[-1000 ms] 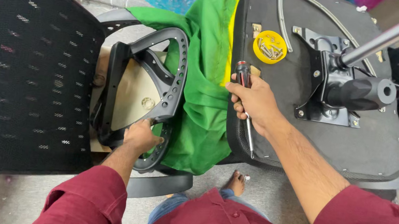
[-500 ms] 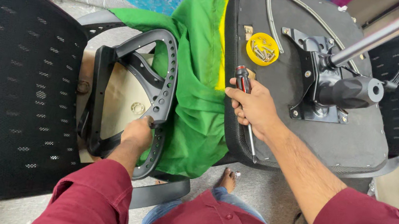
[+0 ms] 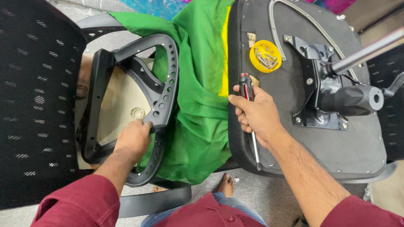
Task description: The person attaches a black plastic chair base to an inverted office chair using a screwdriver. They align the base, insert screws, and tighten them to secure the base to the chair frame.
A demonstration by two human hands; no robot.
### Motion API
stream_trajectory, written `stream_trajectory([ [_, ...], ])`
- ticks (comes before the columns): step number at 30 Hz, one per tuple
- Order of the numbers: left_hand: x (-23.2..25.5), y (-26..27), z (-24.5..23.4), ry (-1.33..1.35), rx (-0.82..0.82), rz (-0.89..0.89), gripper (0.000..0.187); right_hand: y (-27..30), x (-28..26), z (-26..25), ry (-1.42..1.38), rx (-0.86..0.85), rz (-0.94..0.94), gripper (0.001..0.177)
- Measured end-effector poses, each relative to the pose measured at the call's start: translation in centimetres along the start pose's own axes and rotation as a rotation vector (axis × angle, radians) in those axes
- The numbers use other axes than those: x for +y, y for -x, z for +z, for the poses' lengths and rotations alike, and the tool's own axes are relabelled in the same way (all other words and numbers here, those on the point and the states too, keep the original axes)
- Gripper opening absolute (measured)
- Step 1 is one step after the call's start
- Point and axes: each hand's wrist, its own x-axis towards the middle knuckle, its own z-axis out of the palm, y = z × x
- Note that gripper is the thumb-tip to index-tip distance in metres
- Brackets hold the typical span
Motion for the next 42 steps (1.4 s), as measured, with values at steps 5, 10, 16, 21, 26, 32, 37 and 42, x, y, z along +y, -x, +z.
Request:
stream_trajectory([
  [5, 0.6, 2.3, -2.6, 0.072, 0.344, 0.113, 0.029, 0.1, -0.2, 1.6, 0.194, -0.056, -0.001, 0.032],
  [10, 2.4, 3.0, -7.5, 0.176, 0.553, 0.131, 0.029, -0.8, 0.4, 5.6, 0.157, -0.203, 0.04, 0.042],
  [16, 7.1, 3.5, -11.1, 0.521, 0.651, -0.069, 0.027, -3.7, 2.2, 10.8, 0.033, -0.224, 0.183, 0.049],
  [21, 9.7, 4.7, -10.6, 0.591, 0.61, -0.136, 0.03, -5.5, 4.1, 12.3, 0.042, -0.144, 0.168, 0.033],
  [26, 11.4, 6.5, -10.3, 0.701, 0.574, -0.188, 0.033, -5.1, 5.0, 12.4, 0.122, -0.127, 0.213, 0.021],
  [32, 12.2, 7.3, -12.6, 0.905, 0.519, -0.15, 0.044, -4.5, 2.6, 11.3, 0.029, -0.117, 0.11, 0.017],
  [37, 10.0, 7.0, -15.9, 0.6, 0.87, 0.017, 0.035, -4.2, -0.5, 8.0, -0.143, -0.077, 0.109, 0.013],
  [42, 6.5, 8.3, -19.0, 0.028, 1.115, -0.161, 0.038, -3.3, -2.8, 1.6, -0.309, -0.121, 0.083, 0.01],
])
